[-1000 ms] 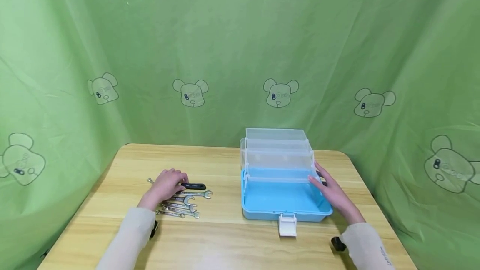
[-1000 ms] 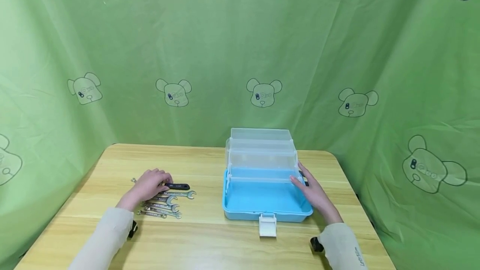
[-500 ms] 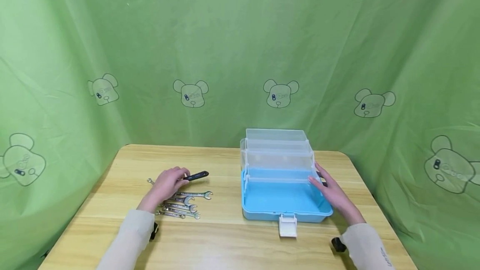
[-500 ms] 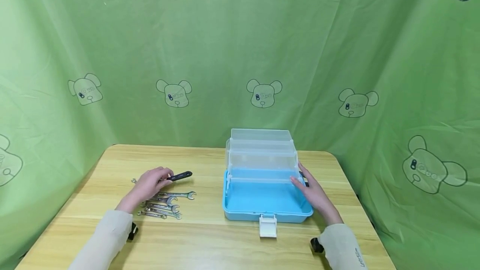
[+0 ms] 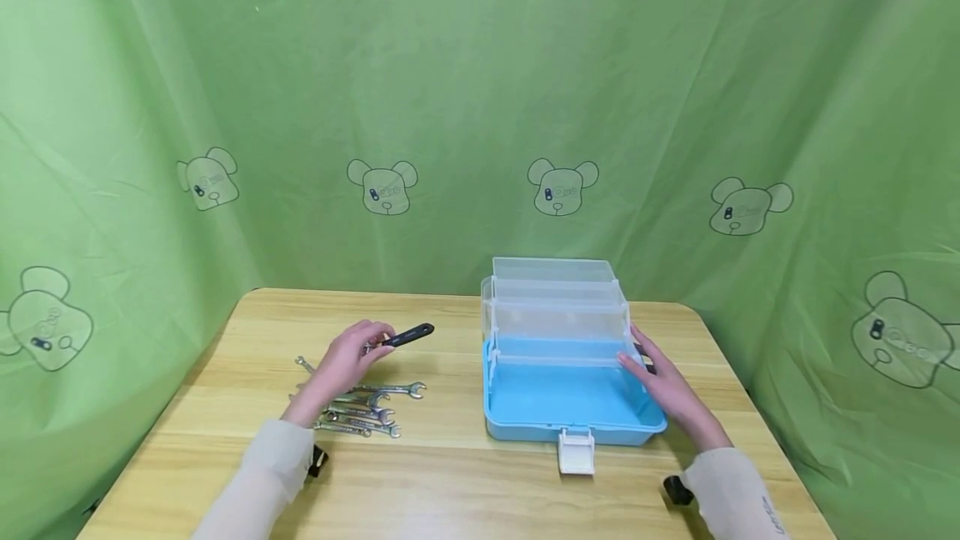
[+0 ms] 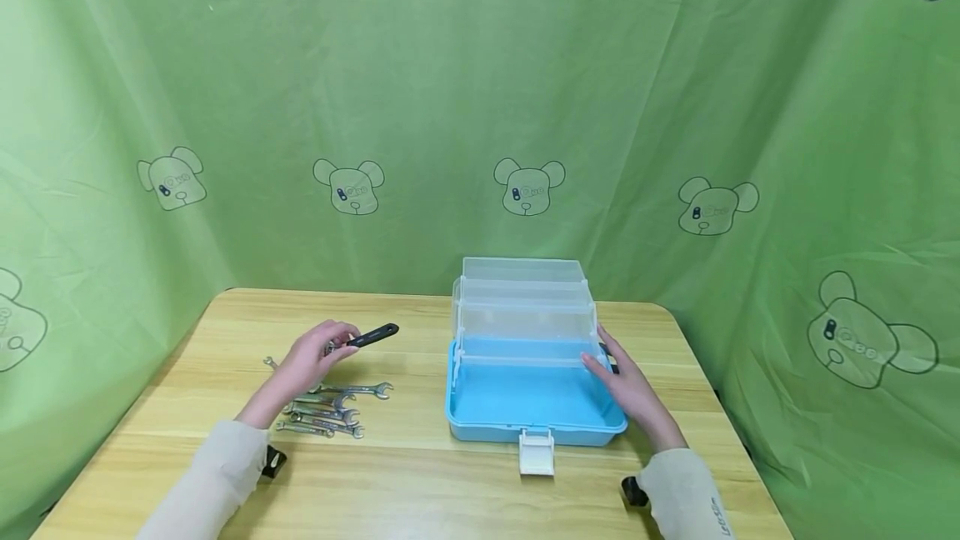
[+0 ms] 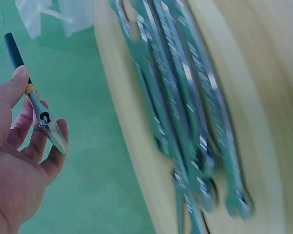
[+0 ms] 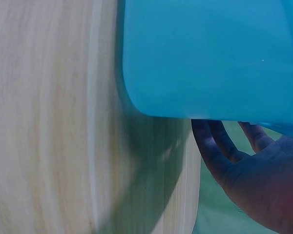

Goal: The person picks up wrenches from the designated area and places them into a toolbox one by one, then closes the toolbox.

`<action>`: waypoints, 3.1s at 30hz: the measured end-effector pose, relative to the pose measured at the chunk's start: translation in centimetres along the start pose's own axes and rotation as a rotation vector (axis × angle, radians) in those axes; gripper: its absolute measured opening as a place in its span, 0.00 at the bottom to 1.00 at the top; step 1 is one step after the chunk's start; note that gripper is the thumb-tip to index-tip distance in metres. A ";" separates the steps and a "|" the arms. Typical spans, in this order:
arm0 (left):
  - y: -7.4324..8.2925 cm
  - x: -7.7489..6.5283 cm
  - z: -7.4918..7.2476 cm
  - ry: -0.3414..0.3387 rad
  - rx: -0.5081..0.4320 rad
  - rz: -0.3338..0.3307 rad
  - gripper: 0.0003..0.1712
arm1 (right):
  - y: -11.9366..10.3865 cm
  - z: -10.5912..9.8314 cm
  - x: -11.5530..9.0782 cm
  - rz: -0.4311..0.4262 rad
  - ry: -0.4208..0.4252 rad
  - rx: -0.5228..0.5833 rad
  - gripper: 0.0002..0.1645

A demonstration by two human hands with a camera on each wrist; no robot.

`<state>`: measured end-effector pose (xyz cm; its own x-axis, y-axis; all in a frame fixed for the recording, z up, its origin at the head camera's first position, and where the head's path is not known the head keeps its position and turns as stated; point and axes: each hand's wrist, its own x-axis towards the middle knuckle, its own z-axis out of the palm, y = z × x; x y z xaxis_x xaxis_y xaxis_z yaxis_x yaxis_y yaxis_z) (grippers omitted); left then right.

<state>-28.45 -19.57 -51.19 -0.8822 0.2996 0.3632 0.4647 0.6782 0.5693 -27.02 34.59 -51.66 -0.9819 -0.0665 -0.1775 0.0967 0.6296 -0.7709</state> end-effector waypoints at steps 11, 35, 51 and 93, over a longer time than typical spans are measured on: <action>3.9 1.6 1.9 -0.008 -0.105 0.034 0.11 | 0.0 -0.1 0.1 0.009 0.000 0.006 0.53; 8.5 5.4 6.3 0.017 -0.042 0.153 0.08 | 0.2 0.1 0.1 0.017 0.004 -0.009 0.54; 9.5 6.9 8.5 -0.024 0.037 0.141 0.09 | -0.1 -0.1 0.0 0.009 -0.002 0.022 0.54; 7.8 6.0 8.8 -0.053 -0.966 -0.435 0.18 | 0.6 0.2 0.2 0.001 0.012 0.064 0.53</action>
<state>-30.75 -6.54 -51.08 -0.9784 0.2044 -0.0318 -0.0492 -0.0804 0.9956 -27.12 34.78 -52.31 -0.9837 -0.0559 -0.1712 0.1078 0.5785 -0.8085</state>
